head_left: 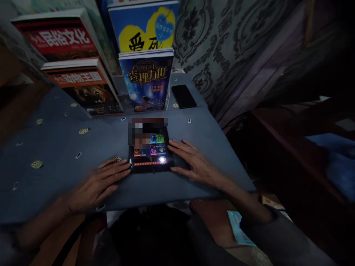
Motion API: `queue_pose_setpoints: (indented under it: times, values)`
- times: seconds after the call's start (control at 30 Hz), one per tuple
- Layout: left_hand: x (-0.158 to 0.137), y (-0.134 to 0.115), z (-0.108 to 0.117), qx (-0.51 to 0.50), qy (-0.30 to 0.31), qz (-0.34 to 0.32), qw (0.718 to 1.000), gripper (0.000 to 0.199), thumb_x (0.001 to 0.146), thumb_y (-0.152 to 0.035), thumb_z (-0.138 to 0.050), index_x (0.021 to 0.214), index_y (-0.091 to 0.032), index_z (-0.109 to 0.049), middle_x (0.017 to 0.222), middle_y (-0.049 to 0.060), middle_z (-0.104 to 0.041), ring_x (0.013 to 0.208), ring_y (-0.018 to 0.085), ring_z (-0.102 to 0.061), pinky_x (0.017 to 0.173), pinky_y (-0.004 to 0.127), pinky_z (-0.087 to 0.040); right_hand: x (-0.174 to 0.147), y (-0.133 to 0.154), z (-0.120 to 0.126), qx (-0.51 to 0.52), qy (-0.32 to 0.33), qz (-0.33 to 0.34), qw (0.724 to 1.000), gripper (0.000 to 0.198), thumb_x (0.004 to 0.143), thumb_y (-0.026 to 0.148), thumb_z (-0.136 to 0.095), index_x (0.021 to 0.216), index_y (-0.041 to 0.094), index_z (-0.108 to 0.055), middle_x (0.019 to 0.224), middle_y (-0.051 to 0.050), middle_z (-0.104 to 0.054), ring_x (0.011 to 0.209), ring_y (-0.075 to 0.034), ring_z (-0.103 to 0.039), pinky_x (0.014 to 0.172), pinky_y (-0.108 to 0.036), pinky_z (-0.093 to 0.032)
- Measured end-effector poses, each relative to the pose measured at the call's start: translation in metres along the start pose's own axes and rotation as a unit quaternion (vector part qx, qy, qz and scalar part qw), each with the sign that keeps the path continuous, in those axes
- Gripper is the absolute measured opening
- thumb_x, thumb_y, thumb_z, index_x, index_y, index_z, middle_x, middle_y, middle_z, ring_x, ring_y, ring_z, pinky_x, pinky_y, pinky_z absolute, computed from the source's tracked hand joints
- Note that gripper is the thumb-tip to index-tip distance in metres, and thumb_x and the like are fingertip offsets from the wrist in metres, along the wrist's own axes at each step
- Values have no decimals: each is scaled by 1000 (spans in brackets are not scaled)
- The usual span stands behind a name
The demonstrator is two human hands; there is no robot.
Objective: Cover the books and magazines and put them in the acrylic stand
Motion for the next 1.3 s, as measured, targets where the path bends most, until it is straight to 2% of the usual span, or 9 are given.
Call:
queue_pose_setpoints:
  times: [0.2,0.47,0.67,0.77,0.87,1.03,1.2,1.3]
  values:
    - [20,-6,-4,0,43,-37,998,56,106,-29,-43,160,-28,-27,156,4,-49,145,23,-46,124,50,-33,1,-3,0,20,-5,-6,1000,71,95,49,-64,156,23,-38,162,-12,-40,151,-27,-36,124,-58,-27]
    - [62,-22,-15,-4,59,-88,994,60,106,-35,-44,161,-23,-22,155,8,-50,146,22,-44,125,50,-30,0,-4,-2,25,-6,-3,1000,73,93,46,-67,156,24,-37,163,-12,-39,150,-26,-37,125,-56,-28]
    - [89,-32,-23,-9,73,-96,993,60,106,-40,-44,160,-22,-27,157,9,-46,149,22,-40,122,47,-35,-1,-6,-5,20,-8,-7,1000,74,93,47,-67,157,27,-36,162,-10,-40,149,-28,-38,124,-59,-29]
    - [100,-35,-26,-13,80,-98,992,56,106,-43,-43,157,-21,-34,156,9,-48,148,23,-42,121,47,-36,-2,-6,-5,17,-15,3,1000,76,93,44,-68,158,26,-33,162,-12,-40,150,-27,-37,124,-59,-30]
    - [106,-35,-28,-18,77,-96,992,51,106,-43,-41,152,-19,-43,151,10,-54,145,23,-45,121,48,-36,-3,-4,-4,13,-26,23,999,76,94,42,-67,159,21,-31,162,-15,-40,151,-27,-35,124,-58,-29]
    - [111,-30,-27,-34,58,-88,994,43,107,-38,-41,144,-21,-52,147,8,-59,141,20,-51,122,46,-34,-4,-3,-4,11,-32,27,999,79,95,43,-65,161,22,-25,161,-15,-41,150,-27,-37,123,-58,-30]
    - [118,-27,-26,-34,45,-89,994,44,107,-40,-41,144,-20,-53,144,9,-62,137,20,-55,120,46,-36,-4,-3,-4,13,-27,15,999,82,95,42,-66,161,24,-22,161,-13,-42,150,-27,-38,123,-59,-31]
    - [119,-27,-27,-41,33,-92,994,43,106,-40,-42,142,-20,-54,141,9,-64,135,20,-56,120,46,-37,-3,-3,-4,11,-26,14,1000,80,94,43,-66,160,24,-27,161,-14,-42,149,-28,-39,123,-59,-31]
Point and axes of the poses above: each hand's wrist, its own x-axis towards the middle knuckle, its own z-axis out of the back of the hand, y = z × x, the point moved 6 cm from there along x, towards the middle knuckle
